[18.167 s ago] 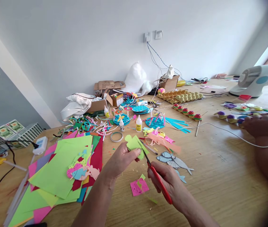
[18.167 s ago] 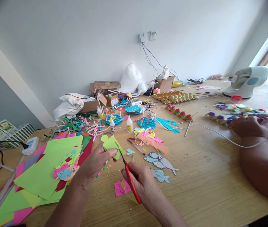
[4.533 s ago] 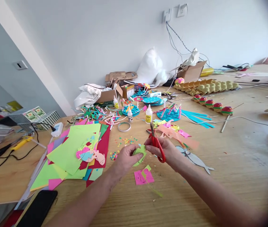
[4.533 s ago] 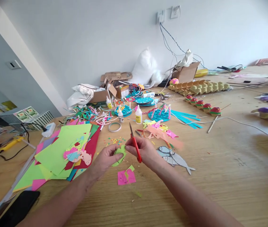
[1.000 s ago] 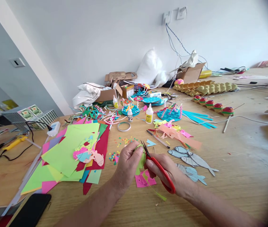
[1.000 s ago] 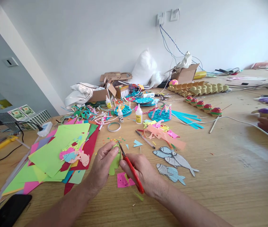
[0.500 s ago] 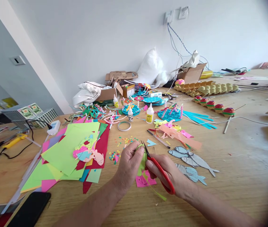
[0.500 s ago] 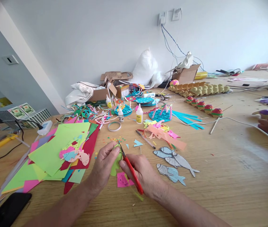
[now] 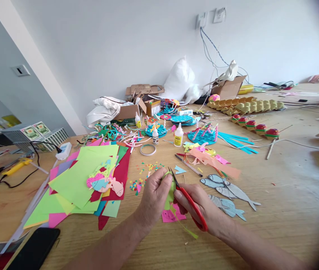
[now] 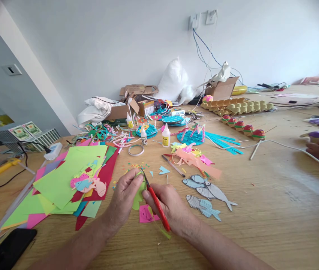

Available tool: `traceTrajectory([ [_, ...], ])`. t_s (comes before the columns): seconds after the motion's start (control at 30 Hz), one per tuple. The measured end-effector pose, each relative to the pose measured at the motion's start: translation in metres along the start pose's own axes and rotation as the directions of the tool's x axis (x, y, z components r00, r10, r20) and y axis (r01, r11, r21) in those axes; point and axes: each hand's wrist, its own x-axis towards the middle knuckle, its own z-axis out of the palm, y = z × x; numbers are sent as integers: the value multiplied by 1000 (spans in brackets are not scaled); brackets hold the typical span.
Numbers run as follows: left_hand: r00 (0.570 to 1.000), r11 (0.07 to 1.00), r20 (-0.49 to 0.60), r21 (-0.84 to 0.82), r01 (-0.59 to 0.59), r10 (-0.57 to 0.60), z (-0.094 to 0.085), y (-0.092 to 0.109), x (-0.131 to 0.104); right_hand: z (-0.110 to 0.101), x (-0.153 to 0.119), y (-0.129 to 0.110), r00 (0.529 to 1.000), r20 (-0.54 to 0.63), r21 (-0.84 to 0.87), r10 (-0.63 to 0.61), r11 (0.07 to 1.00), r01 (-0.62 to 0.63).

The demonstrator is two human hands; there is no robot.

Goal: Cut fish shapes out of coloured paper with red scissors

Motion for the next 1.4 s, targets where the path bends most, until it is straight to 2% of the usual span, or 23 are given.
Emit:
traceTrajectory([
  [0.87,1000,999,-17,50,10,-9,-1,5,1,3,-1,5,999,10,149,46,988,-47],
  [1.2,999,999,27,-15,39,-38,-4,8,1,0,-1,5,999,28,162,39,986,-43],
  [1.4,987,987,99,-88,135,-127,-11,11,4,-2,-2,3,999,52,139,18,990,-25],
])
